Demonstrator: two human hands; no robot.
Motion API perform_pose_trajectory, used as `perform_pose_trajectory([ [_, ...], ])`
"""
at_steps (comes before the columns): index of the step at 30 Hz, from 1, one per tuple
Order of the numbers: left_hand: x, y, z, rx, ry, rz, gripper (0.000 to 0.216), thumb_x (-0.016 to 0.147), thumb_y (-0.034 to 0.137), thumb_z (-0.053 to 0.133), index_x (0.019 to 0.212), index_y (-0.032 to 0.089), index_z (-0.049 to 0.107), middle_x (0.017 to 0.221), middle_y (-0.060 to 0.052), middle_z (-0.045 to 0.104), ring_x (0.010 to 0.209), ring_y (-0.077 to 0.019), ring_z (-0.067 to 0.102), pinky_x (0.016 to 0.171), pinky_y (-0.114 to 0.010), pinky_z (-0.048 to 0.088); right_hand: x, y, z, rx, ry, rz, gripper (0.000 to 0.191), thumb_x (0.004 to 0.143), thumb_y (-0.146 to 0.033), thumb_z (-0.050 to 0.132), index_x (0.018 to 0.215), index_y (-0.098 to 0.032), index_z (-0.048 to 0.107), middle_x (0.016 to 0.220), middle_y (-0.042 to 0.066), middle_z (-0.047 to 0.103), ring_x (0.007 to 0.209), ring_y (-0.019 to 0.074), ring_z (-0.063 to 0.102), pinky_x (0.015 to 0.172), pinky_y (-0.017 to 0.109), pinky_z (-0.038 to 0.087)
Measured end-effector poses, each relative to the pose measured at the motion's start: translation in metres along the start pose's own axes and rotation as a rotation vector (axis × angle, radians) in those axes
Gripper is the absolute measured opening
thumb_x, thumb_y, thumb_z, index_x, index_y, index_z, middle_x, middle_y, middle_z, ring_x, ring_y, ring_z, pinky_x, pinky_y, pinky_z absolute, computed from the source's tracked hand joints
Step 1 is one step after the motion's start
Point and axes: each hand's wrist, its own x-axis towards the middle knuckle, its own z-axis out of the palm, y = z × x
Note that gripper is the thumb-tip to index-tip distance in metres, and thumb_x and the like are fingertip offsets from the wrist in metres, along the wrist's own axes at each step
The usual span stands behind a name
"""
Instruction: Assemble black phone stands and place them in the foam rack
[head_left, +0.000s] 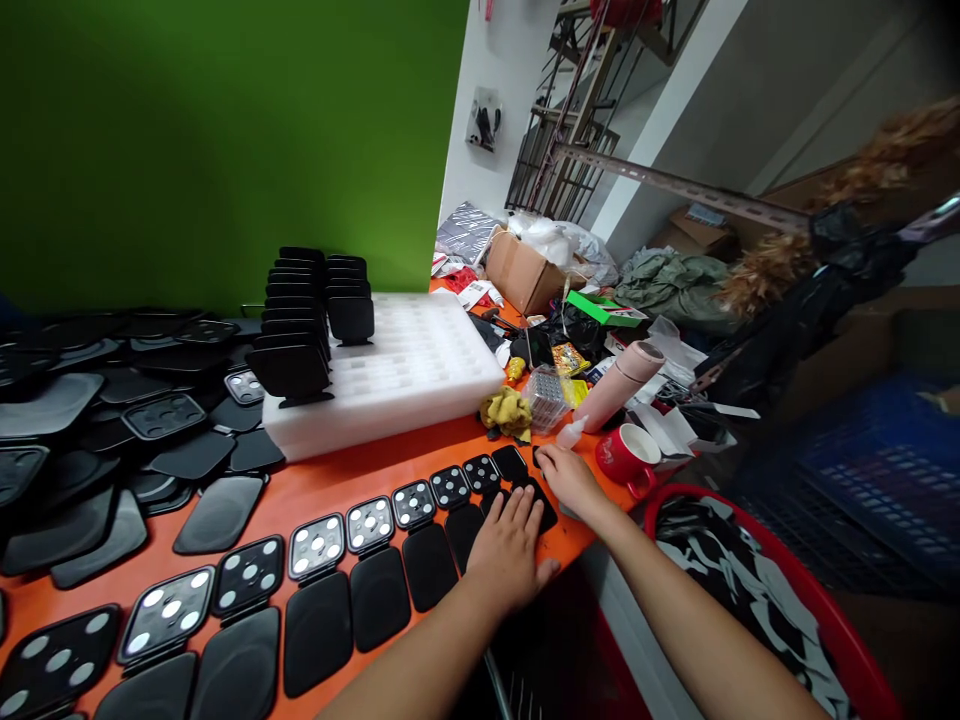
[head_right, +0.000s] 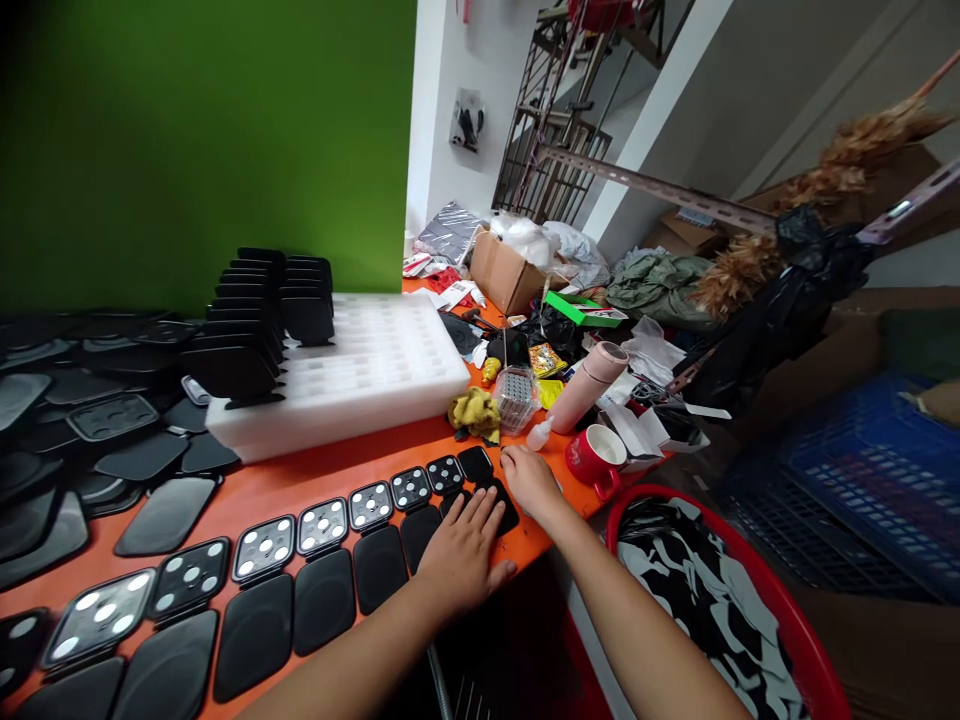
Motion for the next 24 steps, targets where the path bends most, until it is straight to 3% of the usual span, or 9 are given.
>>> perform_pose_trajectory([
  [5, 0.001, -0.001, 0.005, -0.008, 0.014, 0.005, 0.074, 0.081, 0.061, 0.028, 0.138, 0.014, 0.023, 0.146, -0.009, 0.015, 0.133, -0.0268, 0.012, 0.107, -0.045, 0.009, -0.036, 0.033, -0.008, -0.010, -0.034, 0.059, 0.026, 0.081, -0.031, 0.046, 0.099, -0.019, 0.060, 0.102, 0.007, 0.060, 0.096, 0.0205, 0.054, 0.084, 0.029, 0.037],
  [9, 0.000, -0.002, 0.005, -0.014, 0.030, 0.008, 0.074, 0.081, 0.061, 0.027, 0.137, 0.013, 0.024, 0.146, -0.010, 0.015, 0.133, -0.0264, 0.010, 0.107, -0.045, 0.008, -0.051, 0.047, -0.012, -0.010, -0.070, 0.091, 0.037, 0.071, -0.034, 0.059, 0.105, -0.020, 0.060, 0.105, 0.009, 0.059, 0.095, 0.0242, 0.055, 0.081, 0.032, 0.040],
  [16, 0.000, 0.000, 0.005, 0.001, 0.038, 0.008, 0.074, 0.081, 0.062, 0.025, 0.137, 0.013, 0.025, 0.145, -0.011, 0.018, 0.133, -0.0256, 0.011, 0.106, -0.046, 0.008, -0.026, 0.006, -0.004, 0.096, -0.080, -0.148, 0.035, 0.085, -0.021, 0.036, 0.112, -0.023, 0.058, 0.118, 0.003, 0.057, 0.110, 0.0169, 0.048, 0.094, 0.029, 0.034],
  [20, 0.001, -0.001, 0.006, 0.016, 0.032, 0.006, 0.074, 0.082, 0.061, 0.023, 0.135, 0.010, 0.029, 0.141, -0.014, 0.028, 0.132, -0.0254, 0.015, 0.107, -0.045, 0.007, -0.012, -0.011, 0.008, 0.043, -0.155, -0.302, 0.042, 0.080, -0.014, 0.040, 0.117, -0.026, 0.056, 0.127, -0.001, 0.051, 0.124, 0.0199, 0.035, 0.101, 0.035, 0.027],
  [24, 0.001, -0.001, 0.006, 0.017, 0.032, 0.011, 0.070, 0.083, 0.056, 0.023, 0.134, 0.008, 0.032, 0.139, -0.015, 0.032, 0.132, -0.0254, 0.017, 0.107, -0.044, 0.006, -0.005, -0.011, 0.012, -0.053, -0.220, -0.335, 0.038, 0.082, -0.019, 0.043, 0.117, -0.027, 0.056, 0.131, 0.000, 0.047, 0.124, 0.0237, 0.033, 0.103, 0.042, 0.020],
])
